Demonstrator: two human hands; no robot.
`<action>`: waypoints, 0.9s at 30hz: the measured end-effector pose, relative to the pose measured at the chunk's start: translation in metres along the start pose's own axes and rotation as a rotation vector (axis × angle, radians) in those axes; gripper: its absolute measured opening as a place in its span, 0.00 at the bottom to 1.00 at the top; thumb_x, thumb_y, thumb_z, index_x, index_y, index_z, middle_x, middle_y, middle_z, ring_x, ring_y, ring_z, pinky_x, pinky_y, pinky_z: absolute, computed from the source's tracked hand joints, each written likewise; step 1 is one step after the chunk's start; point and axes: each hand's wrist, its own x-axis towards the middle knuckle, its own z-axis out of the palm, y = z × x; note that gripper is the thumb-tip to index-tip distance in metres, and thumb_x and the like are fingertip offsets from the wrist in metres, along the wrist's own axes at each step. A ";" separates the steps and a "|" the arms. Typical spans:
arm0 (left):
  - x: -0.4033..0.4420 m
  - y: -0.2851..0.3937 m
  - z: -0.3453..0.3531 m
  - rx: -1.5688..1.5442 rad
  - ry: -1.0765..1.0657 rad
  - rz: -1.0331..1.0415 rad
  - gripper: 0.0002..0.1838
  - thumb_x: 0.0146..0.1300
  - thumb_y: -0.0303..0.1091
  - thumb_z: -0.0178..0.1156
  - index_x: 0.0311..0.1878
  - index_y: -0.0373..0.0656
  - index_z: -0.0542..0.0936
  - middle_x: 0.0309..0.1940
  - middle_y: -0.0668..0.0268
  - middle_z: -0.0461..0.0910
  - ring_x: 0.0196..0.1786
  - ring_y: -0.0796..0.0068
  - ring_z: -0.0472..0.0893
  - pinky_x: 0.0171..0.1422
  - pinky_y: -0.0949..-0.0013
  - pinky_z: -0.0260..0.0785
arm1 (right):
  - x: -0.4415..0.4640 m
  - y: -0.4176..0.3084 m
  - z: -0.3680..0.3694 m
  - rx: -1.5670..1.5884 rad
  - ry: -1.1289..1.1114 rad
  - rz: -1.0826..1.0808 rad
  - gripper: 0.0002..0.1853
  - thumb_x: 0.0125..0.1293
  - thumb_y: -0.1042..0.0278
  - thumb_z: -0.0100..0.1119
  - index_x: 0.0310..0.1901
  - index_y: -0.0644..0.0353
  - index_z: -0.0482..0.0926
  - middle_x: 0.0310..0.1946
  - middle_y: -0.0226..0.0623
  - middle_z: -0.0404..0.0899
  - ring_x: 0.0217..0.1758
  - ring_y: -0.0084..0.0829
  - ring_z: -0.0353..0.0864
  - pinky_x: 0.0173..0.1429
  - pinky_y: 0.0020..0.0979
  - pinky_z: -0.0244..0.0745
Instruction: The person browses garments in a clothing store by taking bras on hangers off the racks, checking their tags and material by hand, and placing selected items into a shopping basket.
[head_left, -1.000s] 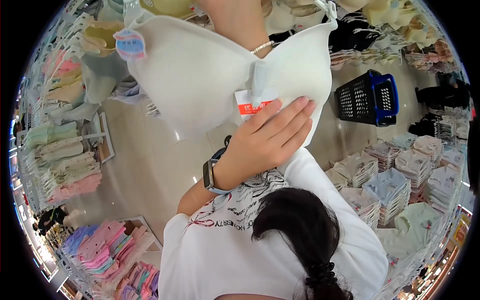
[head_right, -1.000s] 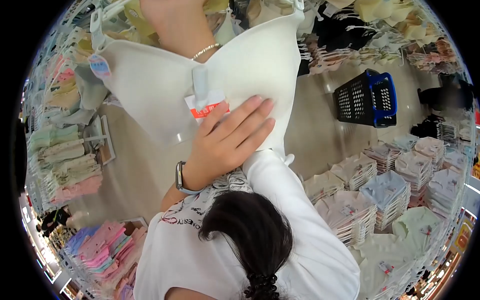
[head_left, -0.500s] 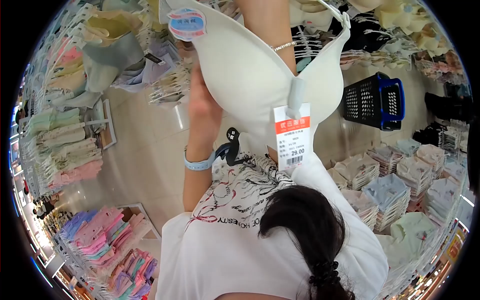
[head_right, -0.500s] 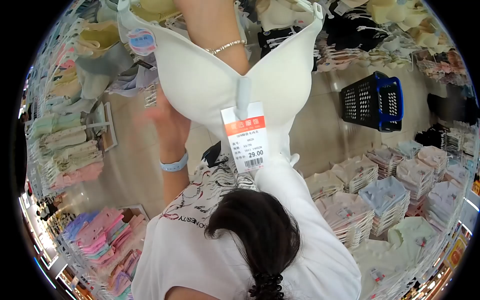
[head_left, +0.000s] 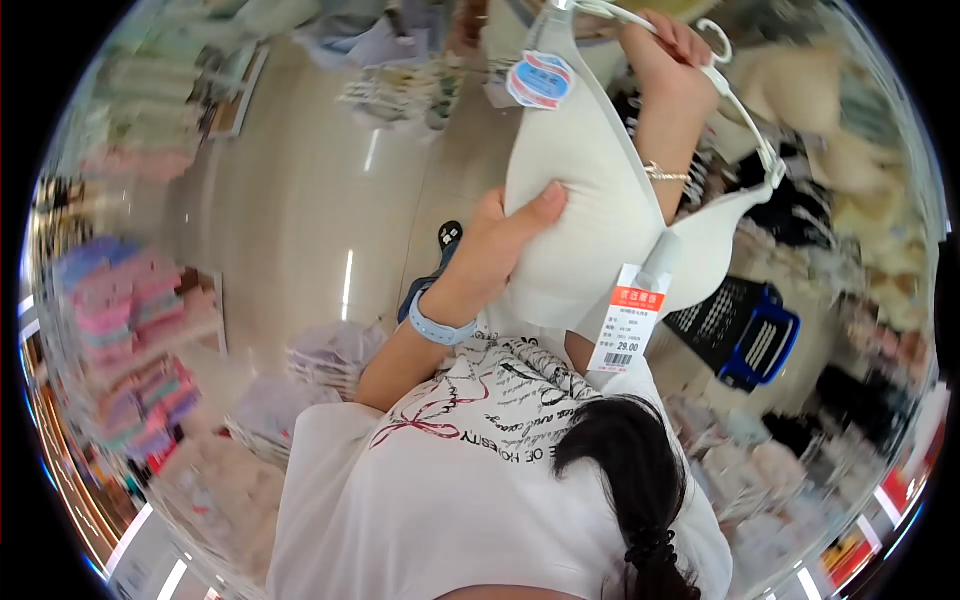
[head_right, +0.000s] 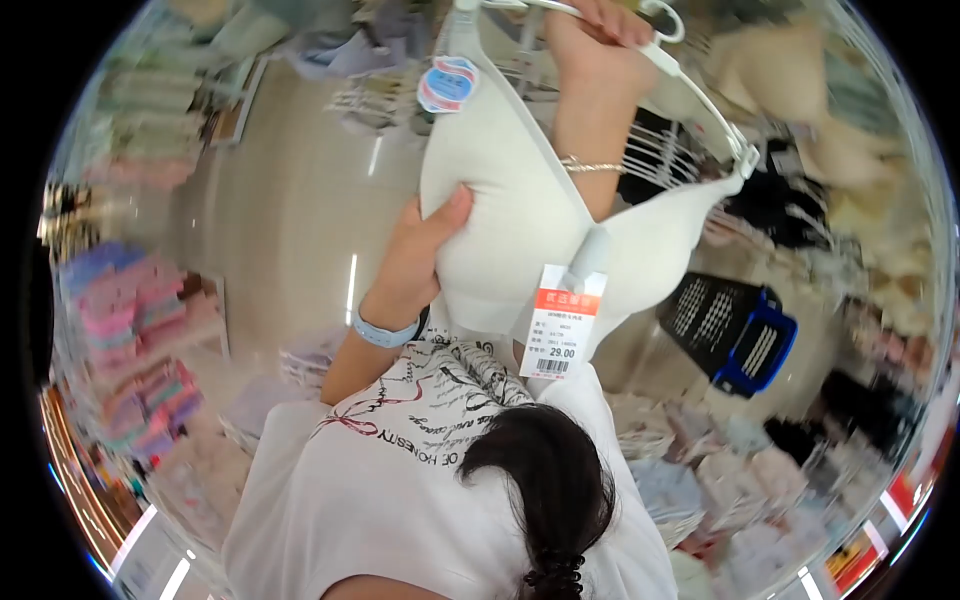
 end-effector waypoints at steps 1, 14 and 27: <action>-0.002 0.002 -0.004 -0.071 -0.012 -0.013 0.21 0.53 0.42 0.56 0.42 0.33 0.70 0.35 0.62 0.74 0.36 0.77 0.75 0.40 0.76 0.68 | 0.002 0.007 -0.004 -0.003 0.028 0.024 0.18 0.54 0.60 0.34 0.09 0.51 0.59 0.05 0.19 0.53 0.11 0.17 0.55 0.19 0.22 0.50; -0.014 0.027 -0.072 -0.123 0.355 0.405 0.18 0.54 0.37 0.55 0.43 0.34 0.69 0.36 0.61 0.74 0.35 0.77 0.75 0.38 0.76 0.69 | -0.019 0.145 -0.037 -0.137 -0.092 0.203 0.09 0.50 0.69 0.39 0.14 0.51 0.57 0.09 0.23 0.51 0.12 0.19 0.51 0.21 0.22 0.48; -0.058 0.091 -0.183 -0.100 0.384 0.396 0.16 0.58 0.39 0.50 0.41 0.34 0.71 0.33 0.62 0.76 0.32 0.78 0.76 0.35 0.77 0.69 | -0.062 0.275 -0.092 -0.267 -0.173 0.223 0.11 0.48 0.64 0.40 0.11 0.49 0.58 0.06 0.21 0.51 0.12 0.20 0.48 0.21 0.22 0.48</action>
